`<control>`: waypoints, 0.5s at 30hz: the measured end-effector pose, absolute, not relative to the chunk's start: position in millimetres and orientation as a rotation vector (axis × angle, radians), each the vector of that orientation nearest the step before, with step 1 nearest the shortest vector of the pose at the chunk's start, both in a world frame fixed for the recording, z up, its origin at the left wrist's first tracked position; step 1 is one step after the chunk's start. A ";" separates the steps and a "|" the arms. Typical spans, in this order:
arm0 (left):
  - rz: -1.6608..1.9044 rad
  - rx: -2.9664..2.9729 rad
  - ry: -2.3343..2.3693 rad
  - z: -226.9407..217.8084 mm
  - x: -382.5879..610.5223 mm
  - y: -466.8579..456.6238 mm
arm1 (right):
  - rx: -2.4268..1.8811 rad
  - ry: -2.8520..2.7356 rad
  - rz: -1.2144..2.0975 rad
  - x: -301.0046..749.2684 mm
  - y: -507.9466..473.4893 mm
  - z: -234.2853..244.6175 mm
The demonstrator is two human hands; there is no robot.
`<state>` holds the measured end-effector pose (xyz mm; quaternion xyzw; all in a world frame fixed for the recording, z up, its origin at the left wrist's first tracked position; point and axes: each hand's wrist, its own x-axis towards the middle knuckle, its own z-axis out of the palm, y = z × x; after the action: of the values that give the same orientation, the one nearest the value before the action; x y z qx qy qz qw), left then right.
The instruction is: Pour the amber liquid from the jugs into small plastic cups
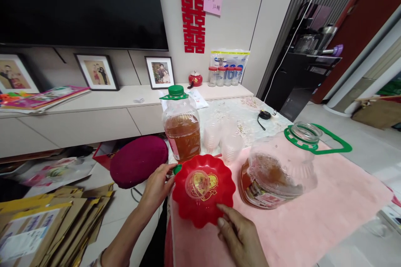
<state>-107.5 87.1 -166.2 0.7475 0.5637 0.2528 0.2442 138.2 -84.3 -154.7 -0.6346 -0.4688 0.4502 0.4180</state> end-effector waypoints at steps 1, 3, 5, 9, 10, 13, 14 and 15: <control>0.676 2.047 1.545 -165.8 -107.1 88.2 | -1.599 -1.185 1.107 138.0 -83.9 -155.6; 0.651 2.055 1.561 -165.2 -106.0 90.0 | -1.600 -1.184 1.093 139.6 -85.7 -157.9; 0.623 2.049 1.577 -164.3 -104.5 91.5 | -1.598 -1.157 1.101 143.4 -90.3 -159.7; 0.564 1.993 1.622 -162.1 -100.3 95.1 | -1.608 -1.177 1.136 154.4 -102.1 -161.2; 0.555 1.974 1.635 -161.5 -99.1 96.2 | -1.615 -1.208 1.136 157.3 -104.7 -161.9; 0.544 1.918 1.650 -159.5 -97.0 98.9 | -1.643 -1.302 1.077 164.1 -110.4 -166.5; 0.546 1.900 1.647 -158.5 -96.9 99.2 | -1.648 -1.326 1.054 165.5 -111.5 -168.9; 0.553 1.881 1.642 -157.5 -97.3 99.0 | -1.651 -1.345 1.042 166.4 -112.1 -171.5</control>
<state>-97.3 99.0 -157.5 0.7044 0.6149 0.2070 0.2881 166.4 -112.1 -171.5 -0.6452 -0.5258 0.4072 0.3761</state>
